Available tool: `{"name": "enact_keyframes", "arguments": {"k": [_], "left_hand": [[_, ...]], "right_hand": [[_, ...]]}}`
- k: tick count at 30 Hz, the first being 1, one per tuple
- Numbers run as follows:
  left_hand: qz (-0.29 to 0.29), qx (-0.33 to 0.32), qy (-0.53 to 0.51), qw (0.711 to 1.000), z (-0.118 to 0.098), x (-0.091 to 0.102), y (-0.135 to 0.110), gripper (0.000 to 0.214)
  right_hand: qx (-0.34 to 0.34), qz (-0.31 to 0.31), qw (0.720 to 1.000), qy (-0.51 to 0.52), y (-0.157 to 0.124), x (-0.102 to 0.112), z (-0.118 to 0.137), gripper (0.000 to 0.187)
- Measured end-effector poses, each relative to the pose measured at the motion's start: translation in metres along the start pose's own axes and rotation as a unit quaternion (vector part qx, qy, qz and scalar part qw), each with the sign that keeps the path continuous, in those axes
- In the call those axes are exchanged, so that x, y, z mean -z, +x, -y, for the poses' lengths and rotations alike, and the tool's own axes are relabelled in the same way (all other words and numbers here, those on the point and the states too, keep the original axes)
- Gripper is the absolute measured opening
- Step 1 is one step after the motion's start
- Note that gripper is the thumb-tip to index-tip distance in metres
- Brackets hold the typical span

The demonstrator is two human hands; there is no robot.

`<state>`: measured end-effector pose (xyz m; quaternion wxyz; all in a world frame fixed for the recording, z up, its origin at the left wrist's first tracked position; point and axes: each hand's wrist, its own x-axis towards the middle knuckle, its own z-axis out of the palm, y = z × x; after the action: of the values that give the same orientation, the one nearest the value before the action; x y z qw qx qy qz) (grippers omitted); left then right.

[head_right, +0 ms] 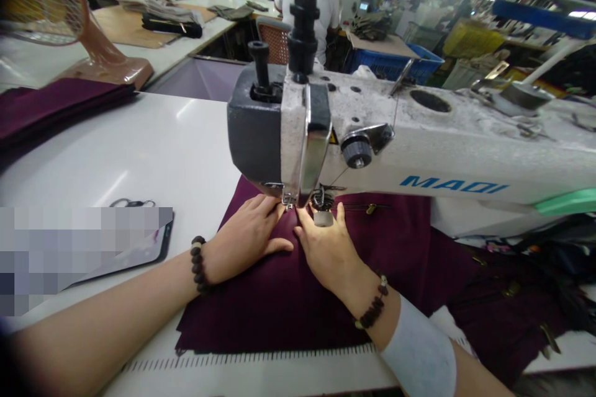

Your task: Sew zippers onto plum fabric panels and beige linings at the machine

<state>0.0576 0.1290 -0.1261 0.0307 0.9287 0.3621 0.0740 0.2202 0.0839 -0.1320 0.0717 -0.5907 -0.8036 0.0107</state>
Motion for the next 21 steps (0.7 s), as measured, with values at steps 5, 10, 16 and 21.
{"name": "enact_keyframes", "arguments": {"k": [5,10,16,21], "left_hand": [[0.000,-0.002,-0.006,1.000,0.002,-0.001,0.001,0.067],[-0.010,-0.009,0.003,1.000,0.003,-0.002,0.001,0.067],[-0.001,-0.011,0.008,1.000,0.000,-0.001,-0.001,0.068],[0.001,-0.025,-0.001,1.000,-0.001,0.000,-0.008,0.087]], "right_hand": [[0.004,-0.004,1.000,0.003,0.002,-0.001,-0.001,0.036],[0.003,0.006,1.000,-0.001,0.001,-0.001,-0.001,0.039],[0.006,0.017,0.999,0.026,0.004,-0.001,-0.003,0.040],[0.013,0.021,0.999,0.035,-0.008,0.010,-0.006,0.042]]}}
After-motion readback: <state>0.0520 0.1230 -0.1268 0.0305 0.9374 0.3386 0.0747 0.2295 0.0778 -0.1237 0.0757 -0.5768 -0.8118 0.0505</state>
